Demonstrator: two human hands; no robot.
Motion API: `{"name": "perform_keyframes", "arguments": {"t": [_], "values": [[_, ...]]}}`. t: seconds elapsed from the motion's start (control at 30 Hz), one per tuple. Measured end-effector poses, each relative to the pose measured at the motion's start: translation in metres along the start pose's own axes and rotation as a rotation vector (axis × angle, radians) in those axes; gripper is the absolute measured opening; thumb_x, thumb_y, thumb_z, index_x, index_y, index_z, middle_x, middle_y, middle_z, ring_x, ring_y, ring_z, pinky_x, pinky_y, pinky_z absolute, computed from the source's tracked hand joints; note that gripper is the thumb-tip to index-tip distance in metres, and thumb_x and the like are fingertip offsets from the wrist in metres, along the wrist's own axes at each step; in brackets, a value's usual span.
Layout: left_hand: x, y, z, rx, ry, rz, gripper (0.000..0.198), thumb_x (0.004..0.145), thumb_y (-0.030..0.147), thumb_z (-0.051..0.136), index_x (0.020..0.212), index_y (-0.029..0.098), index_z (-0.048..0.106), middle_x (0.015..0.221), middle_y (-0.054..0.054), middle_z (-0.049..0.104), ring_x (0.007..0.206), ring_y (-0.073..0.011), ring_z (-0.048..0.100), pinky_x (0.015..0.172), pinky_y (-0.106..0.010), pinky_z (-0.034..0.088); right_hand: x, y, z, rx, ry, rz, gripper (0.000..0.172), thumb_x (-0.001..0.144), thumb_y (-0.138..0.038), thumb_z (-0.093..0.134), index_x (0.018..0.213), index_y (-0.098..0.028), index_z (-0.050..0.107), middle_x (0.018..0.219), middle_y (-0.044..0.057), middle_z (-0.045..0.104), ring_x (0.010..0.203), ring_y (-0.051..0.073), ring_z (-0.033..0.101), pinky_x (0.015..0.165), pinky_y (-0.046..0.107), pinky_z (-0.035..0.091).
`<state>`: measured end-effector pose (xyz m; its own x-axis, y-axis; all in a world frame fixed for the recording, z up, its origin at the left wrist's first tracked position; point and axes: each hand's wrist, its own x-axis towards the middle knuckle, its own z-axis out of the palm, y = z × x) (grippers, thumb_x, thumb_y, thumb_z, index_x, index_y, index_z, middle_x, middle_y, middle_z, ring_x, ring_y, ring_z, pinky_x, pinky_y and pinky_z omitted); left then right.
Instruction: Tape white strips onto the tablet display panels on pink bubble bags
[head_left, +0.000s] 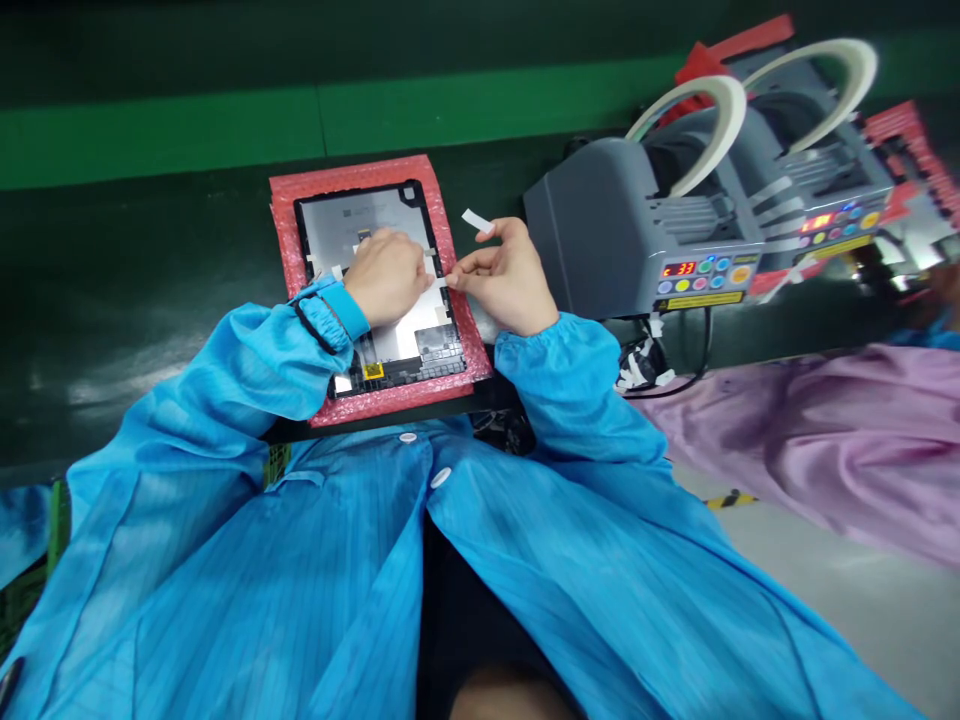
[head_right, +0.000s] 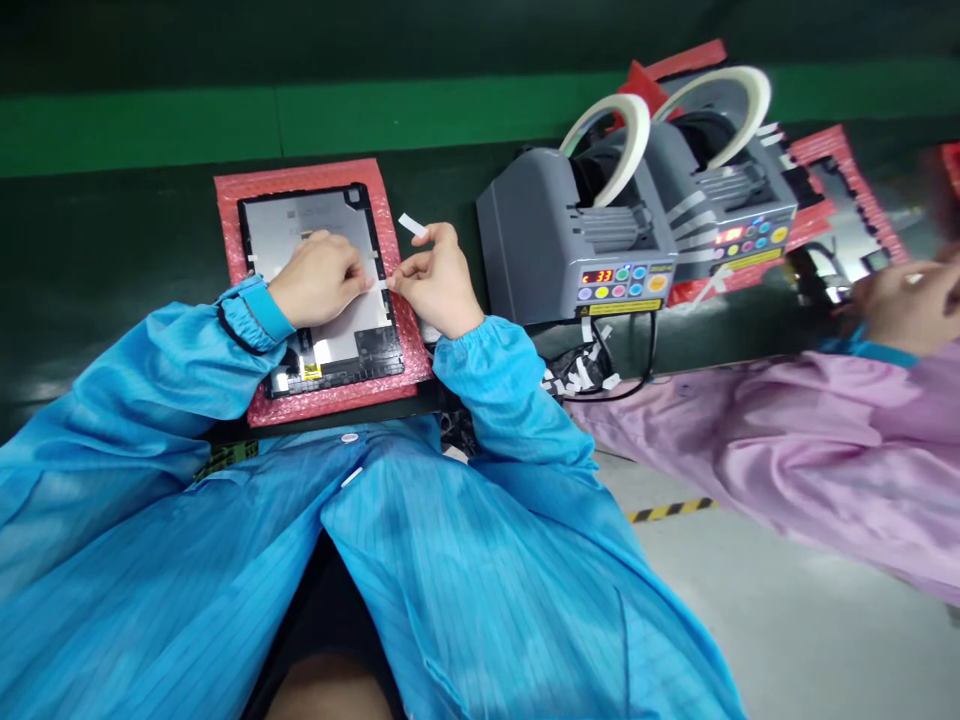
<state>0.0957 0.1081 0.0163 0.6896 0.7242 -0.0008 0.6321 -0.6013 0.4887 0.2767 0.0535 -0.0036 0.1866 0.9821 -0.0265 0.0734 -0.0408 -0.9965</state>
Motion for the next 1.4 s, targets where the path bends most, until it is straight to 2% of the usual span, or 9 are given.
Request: {"name": "perform_keyframes", "arguments": {"t": [0.1,0.3,0.47,0.57,0.67,0.87,1.03,1.2,1.4], "values": [[0.0,-0.001,0.001,0.013,-0.002,0.017,0.033,0.094,0.042,0.051,0.093,0.015,0.07,0.097,-0.011,0.066,0.112,-0.0327,0.054,0.106,-0.052,0.037,0.004,0.007,0.0,0.036,0.039,0.01,0.051,0.063,-0.019,0.082,0.089,-0.026,0.039,0.071,-0.011,0.062,0.05,0.005,0.056,0.048,0.02,0.046],[0.0,-0.007,0.01,0.029,0.068,0.058,0.03,0.091,0.042,0.055,0.096,0.016,0.069,0.096,-0.011,0.065,0.112,-0.0341,0.055,0.104,-0.053,0.04,0.01,0.01,0.002,0.193,0.042,0.172,0.056,0.057,-0.005,0.084,0.093,-0.022,0.043,0.079,-0.006,0.058,0.068,0.01,0.062,0.061,0.024,0.05],[0.003,-0.013,0.002,0.015,0.132,0.003,0.034,0.084,0.05,0.065,0.094,0.017,0.065,0.099,-0.011,0.065,0.11,-0.0344,0.056,0.098,-0.053,0.044,0.005,0.009,-0.01,0.147,-0.043,0.221,0.06,0.054,-0.02,0.092,0.089,-0.023,0.044,0.068,-0.01,0.046,0.058,0.007,0.049,0.053,0.02,0.043],[0.006,-0.011,-0.015,-0.026,0.123,0.002,0.035,0.091,0.052,0.055,0.099,0.02,0.065,0.101,-0.01,0.067,0.105,-0.0306,0.059,0.096,-0.051,0.045,-0.001,0.0,-0.015,0.116,-0.051,0.158,0.046,0.067,-0.036,0.087,0.086,-0.023,0.047,0.065,-0.009,0.043,0.057,0.007,0.046,0.053,0.019,0.041],[0.009,-0.004,-0.029,-0.085,0.098,0.054,0.037,0.097,0.051,0.046,0.101,0.021,0.067,0.104,-0.01,0.069,0.102,-0.0273,0.061,0.095,-0.047,0.045,-0.005,-0.013,-0.013,0.043,-0.088,0.082,0.037,0.075,-0.043,0.08,0.079,-0.022,0.05,0.063,-0.007,0.043,0.06,0.008,0.046,0.057,0.02,0.043],[0.01,0.0,-0.03,-0.119,0.053,0.094,0.033,0.096,0.045,0.049,0.09,0.02,0.069,0.101,-0.01,0.071,0.105,-0.0272,0.061,0.093,-0.044,0.045,-0.005,-0.026,-0.011,-0.097,-0.151,0.013,0.03,0.078,-0.041,0.078,0.074,-0.02,0.058,0.062,-0.005,0.047,0.065,0.011,0.049,0.064,0.024,0.043],[0.008,-0.002,-0.027,-0.155,0.046,-0.007,0.023,0.093,0.035,0.055,0.086,0.018,0.068,0.089,-0.008,0.07,0.1,-0.0242,0.063,0.094,-0.042,0.045,-0.003,-0.026,-0.016,-0.26,-0.061,-0.053,0.036,0.082,-0.051,0.071,0.073,-0.018,0.061,0.062,-0.002,0.052,0.064,0.011,0.05,0.066,0.027,0.043],[0.004,0.009,-0.026,-0.201,0.024,-0.145,0.022,0.091,0.033,0.06,0.081,0.016,0.069,0.085,-0.007,0.068,0.096,-0.0215,0.064,0.091,-0.035,0.046,0.001,-0.02,-0.008,-0.382,-0.154,-0.139,0.046,0.081,-0.064,0.066,0.073,-0.018,0.059,0.067,-0.001,0.055,0.069,0.012,0.051,0.068,0.027,0.043],[0.0,0.03,-0.027,0.06,-0.006,-0.266,0.025,0.094,0.03,0.053,0.088,0.014,0.071,0.106,-0.013,0.069,0.119,-0.032,0.055,0.103,-0.045,0.04,0.012,-0.006,-0.001,-0.534,-0.205,-0.201,0.036,0.088,-0.053,0.061,0.076,-0.02,0.056,0.081,0.003,0.06,0.085,0.018,0.056,0.084,0.034,0.045]]}}
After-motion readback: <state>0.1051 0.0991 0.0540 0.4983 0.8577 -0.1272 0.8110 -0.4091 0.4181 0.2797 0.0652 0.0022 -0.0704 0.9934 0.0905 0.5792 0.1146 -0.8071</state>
